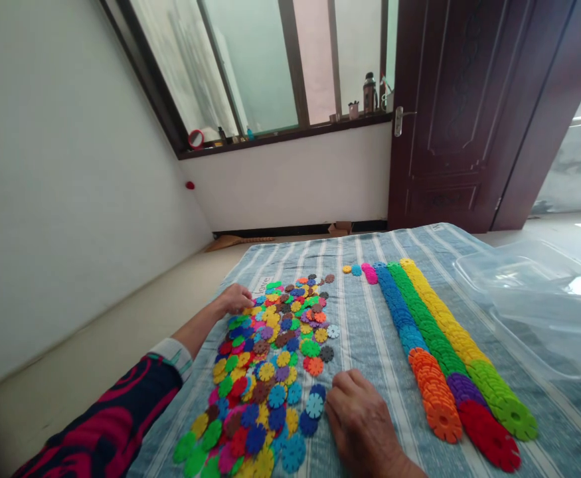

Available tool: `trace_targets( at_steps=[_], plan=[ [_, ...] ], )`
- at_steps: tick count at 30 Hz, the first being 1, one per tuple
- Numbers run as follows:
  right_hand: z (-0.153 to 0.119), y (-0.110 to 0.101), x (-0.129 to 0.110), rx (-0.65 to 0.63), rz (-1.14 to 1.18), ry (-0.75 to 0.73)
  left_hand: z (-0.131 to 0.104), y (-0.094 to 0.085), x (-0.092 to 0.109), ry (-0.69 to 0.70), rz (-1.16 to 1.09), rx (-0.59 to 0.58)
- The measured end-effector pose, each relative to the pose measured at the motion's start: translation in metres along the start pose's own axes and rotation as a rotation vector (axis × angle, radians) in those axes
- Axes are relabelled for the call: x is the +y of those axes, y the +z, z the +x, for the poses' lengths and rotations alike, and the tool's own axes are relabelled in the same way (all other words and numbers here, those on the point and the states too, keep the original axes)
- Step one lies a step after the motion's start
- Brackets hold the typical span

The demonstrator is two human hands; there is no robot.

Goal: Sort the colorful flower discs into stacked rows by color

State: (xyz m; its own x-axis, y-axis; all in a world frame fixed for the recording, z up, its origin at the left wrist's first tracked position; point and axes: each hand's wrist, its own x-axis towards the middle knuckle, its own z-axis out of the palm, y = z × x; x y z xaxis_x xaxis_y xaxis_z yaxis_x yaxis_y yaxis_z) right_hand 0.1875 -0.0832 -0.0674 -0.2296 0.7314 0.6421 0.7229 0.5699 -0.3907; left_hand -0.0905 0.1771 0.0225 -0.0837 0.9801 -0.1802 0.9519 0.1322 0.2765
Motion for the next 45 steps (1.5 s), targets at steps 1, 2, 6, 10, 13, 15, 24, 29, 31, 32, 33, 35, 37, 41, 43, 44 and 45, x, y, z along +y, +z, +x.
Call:
trace_targets(
  at_steps=[1,2,6,10,13,15,24,29,31,32,33,35,37,41,43,44,45],
  plan=[
    [0.000,0.000,0.000,-0.002,0.001,0.000,0.001,0.003,-0.001,-0.005,-0.012,-0.011],
    [0.000,0.000,0.000,-0.003,0.001,-0.001,0.002,0.005,-0.001,-0.010,-0.020,-0.018],
    [-0.001,0.000,0.001,-0.010,0.002,0.001,0.004,0.004,0.000,-0.028,-0.054,-0.027],
    [-0.002,0.001,0.002,-0.027,0.007,0.019,-0.005,-0.004,0.003,-0.007,-0.131,-0.041],
    [-0.003,0.001,0.002,-0.035,0.008,0.026,-0.019,-0.009,0.006,0.044,-0.204,-0.103],
    [-0.003,0.001,0.002,-0.036,0.012,0.028,-0.029,-0.009,0.009,0.078,-0.237,-0.168],
    [-0.002,-0.001,0.001,-0.044,0.002,0.014,-0.053,0.006,0.015,0.115,-0.232,-0.274],
    [-0.003,0.001,0.003,-0.062,0.010,0.018,-0.056,0.008,0.015,0.132,-0.187,-0.270],
    [-0.003,0.000,0.003,-0.068,0.010,0.019,-0.057,0.009,0.016,0.150,-0.168,-0.266],
    [-0.003,0.000,0.003,-0.069,0.010,0.019,-0.058,0.009,0.016,0.160,-0.158,-0.264],
    [-0.003,0.000,0.002,-0.066,0.010,0.018,-0.058,0.010,0.016,0.169,-0.148,-0.261],
    [-0.002,0.000,0.002,-0.056,0.007,0.013,-0.059,0.010,0.016,0.189,-0.130,-0.256],
    [-0.002,-0.001,0.001,-0.045,0.005,0.008,-0.059,0.010,0.016,0.208,-0.115,-0.248],
    [-0.002,-0.001,0.001,-0.040,0.007,0.009,-0.059,0.009,0.016,0.243,-0.081,-0.237],
    [-0.002,-0.001,0.001,-0.040,0.009,0.011,-0.059,0.009,0.018,0.261,-0.065,-0.241],
    [-0.002,-0.002,0.001,-0.037,0.008,0.010,-0.060,0.009,0.019,0.271,-0.059,-0.245],
    [-0.002,-0.002,0.001,-0.035,0.006,0.005,-0.060,0.009,0.020,0.281,-0.052,-0.249]
  ],
)
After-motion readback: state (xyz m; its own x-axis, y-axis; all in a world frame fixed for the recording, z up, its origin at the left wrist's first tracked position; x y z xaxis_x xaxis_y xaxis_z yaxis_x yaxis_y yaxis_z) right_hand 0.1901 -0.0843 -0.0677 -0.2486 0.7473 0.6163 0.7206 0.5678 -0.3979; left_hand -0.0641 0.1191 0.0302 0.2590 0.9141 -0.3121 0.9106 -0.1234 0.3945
